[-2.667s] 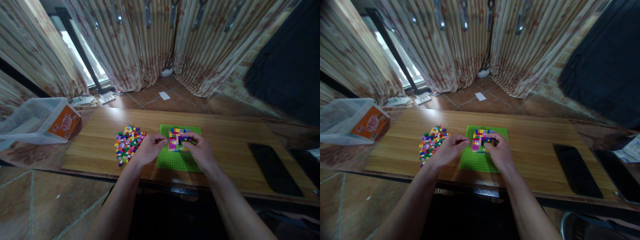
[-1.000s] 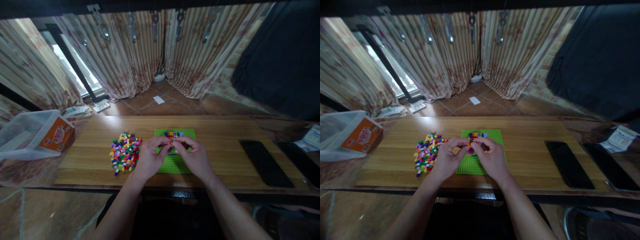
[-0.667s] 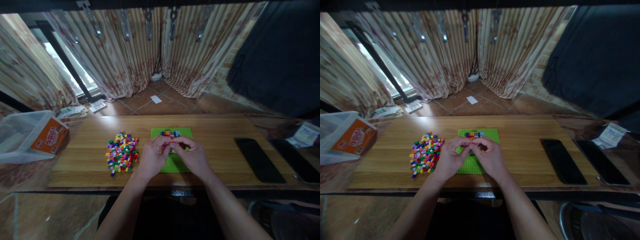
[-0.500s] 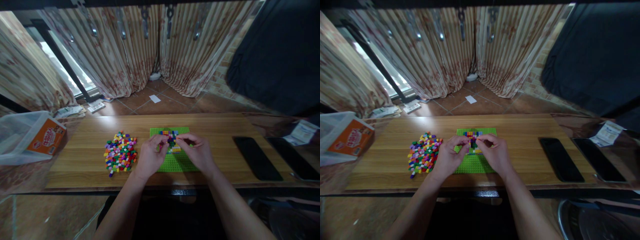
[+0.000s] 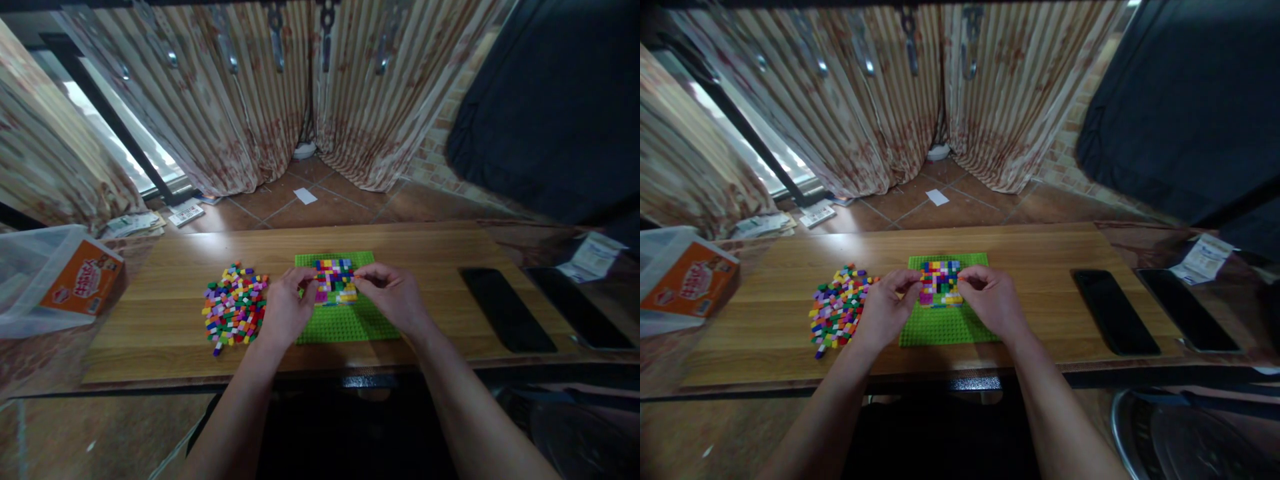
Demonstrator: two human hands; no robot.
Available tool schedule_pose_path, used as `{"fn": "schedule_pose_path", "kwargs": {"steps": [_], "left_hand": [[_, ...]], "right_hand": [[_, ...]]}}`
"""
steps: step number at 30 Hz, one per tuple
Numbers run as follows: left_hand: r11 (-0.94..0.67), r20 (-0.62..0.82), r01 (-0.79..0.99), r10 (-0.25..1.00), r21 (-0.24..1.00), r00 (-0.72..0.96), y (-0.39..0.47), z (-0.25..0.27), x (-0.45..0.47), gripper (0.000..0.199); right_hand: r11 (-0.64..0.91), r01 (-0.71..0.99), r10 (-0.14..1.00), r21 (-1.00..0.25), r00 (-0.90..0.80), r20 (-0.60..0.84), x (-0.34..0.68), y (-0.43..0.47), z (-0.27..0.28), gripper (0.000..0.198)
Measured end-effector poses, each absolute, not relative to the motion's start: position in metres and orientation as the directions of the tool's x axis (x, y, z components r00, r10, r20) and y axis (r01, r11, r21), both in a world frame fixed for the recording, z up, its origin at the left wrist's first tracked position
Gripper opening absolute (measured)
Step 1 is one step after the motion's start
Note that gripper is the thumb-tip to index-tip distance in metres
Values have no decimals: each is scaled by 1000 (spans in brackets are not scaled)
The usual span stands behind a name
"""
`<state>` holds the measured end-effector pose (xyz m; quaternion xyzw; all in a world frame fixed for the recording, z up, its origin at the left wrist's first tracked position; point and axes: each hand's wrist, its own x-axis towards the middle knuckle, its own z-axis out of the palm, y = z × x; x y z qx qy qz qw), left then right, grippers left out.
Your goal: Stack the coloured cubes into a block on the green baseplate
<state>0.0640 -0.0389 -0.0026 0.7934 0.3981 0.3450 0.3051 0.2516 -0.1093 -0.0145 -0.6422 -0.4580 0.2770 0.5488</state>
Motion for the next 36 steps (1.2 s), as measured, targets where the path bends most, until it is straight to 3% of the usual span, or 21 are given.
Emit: {"fn": "schedule_pose_path", "kwargs": {"steps": [8, 12, 16, 28, 36], "left_hand": [[-515, 320, 438, 837, 737, 445, -38, -4, 62, 12], [-502, 300, 450, 842, 739, 448, -38, -3, 62, 12], [-501, 286, 462, 841, 732, 458, -38, -3, 61, 12], [-478, 242, 474, 845, 740, 476, -38, -3, 61, 14], [-474, 226, 467, 841, 747, 492, -37, -5, 57, 14]], "right_hand": [[56, 284, 899, -957, 404, 172, 250, -109, -16, 9], [40, 388, 904, -921, 379, 199, 253, -110, -13, 11], [104, 498, 872, -861, 370, 320, 255, -109, -10, 7], [-35, 126, 896, -991, 443, 24, 252, -100, -34, 12], [-57, 70, 900, -996, 435, -21, 253, -101, -34, 14]]}}
